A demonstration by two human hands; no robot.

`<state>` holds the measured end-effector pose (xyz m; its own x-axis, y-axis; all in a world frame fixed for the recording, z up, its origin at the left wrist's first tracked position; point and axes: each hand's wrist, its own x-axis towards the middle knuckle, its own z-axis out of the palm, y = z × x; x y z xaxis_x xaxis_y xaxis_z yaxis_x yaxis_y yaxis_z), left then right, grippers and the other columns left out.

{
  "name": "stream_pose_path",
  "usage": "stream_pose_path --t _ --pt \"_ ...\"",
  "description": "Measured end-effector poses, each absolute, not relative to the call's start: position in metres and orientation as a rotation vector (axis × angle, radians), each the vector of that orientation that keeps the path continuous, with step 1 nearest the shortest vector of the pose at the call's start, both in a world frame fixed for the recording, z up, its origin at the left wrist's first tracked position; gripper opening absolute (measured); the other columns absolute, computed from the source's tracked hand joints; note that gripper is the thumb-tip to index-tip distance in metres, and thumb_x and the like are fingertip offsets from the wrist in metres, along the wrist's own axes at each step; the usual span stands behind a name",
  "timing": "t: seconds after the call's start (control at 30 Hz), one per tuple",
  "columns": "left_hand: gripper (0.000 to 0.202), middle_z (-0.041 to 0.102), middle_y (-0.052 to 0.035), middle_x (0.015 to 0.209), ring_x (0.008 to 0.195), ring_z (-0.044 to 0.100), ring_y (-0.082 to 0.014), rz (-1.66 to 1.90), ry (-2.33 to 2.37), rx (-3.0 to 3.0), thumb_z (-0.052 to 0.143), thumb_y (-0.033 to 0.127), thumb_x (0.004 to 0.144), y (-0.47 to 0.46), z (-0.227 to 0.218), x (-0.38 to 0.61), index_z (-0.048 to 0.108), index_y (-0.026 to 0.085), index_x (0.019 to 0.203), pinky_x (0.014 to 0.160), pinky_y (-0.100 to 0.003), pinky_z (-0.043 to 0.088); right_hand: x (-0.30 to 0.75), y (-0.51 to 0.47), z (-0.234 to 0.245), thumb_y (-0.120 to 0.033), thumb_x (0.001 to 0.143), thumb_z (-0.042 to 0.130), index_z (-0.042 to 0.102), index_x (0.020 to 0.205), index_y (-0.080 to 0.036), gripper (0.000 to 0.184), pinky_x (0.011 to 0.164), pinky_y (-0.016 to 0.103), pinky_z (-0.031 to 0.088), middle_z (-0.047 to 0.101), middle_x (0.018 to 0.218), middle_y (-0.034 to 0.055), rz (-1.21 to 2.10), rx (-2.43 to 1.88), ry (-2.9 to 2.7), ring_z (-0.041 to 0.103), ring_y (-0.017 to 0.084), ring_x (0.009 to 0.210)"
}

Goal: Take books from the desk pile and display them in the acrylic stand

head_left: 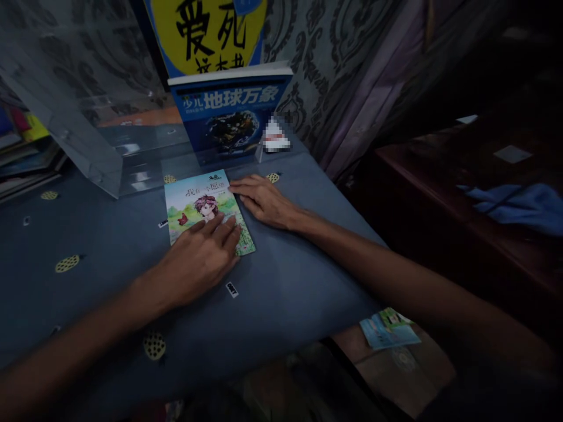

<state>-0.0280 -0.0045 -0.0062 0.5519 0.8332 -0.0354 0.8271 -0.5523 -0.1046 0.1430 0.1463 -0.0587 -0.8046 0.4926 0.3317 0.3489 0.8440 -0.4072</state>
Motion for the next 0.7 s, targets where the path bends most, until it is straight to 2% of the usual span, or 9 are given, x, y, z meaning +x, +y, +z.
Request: stream_pose_path --t 0.1,0.3,0.5,0.7 --pt "0.039 0.061 -0.0188 0.141 0.134 0.054 -0.0360 0.126 -1.433 -2.652 0.047 0.029 0.102 -0.004 -0.006 -0.022 0.061 0.009 0.133 0.103 -0.048 0.052 0.149 0.137 -0.056 -0.013 0.095 0.043 0.069 0.128 -0.022 0.043 0.103 0.050 0.045 0.071 0.126 0.0093 0.530 -0.570 -2.545 0.058 0.028 0.122" --pt "0.035 0.071 -0.0188 0.124 0.123 0.064 -0.0342 0.040 -1.325 -2.644 0.042 0.025 0.104 -0.004 -0.006 -0.022 0.067 0.006 0.121 0.091 -0.045 0.059 0.156 0.127 -0.052 -0.013 0.092 0.046 0.075 0.114 -0.021 0.038 0.102 0.051 0.047 0.072 0.125 0.0099 0.639 -0.506 -2.469 0.060 0.027 0.119" --pt "0.030 0.075 -0.0133 0.105 0.096 0.072 -0.0249 -0.056 -1.371 -2.713 0.042 0.018 0.102 -0.001 0.002 -0.026 0.071 0.013 0.100 0.078 -0.036 0.060 0.157 0.127 -0.049 -0.011 0.092 0.045 0.076 0.111 -0.020 0.037 0.099 0.047 0.049 0.074 0.118 0.0105 0.742 -0.423 -2.445 0.066 0.024 0.111" --pt "0.028 0.073 -0.0126 0.104 0.090 0.072 -0.0242 -0.106 -1.425 -2.714 0.045 0.026 0.102 0.000 0.002 -0.026 0.071 0.014 0.101 0.072 -0.035 0.059 0.157 0.127 -0.045 -0.016 0.096 0.047 0.072 0.117 -0.021 0.033 0.097 0.046 0.050 0.074 0.112 0.0089 0.764 -0.400 -2.445 0.066 0.023 0.105"
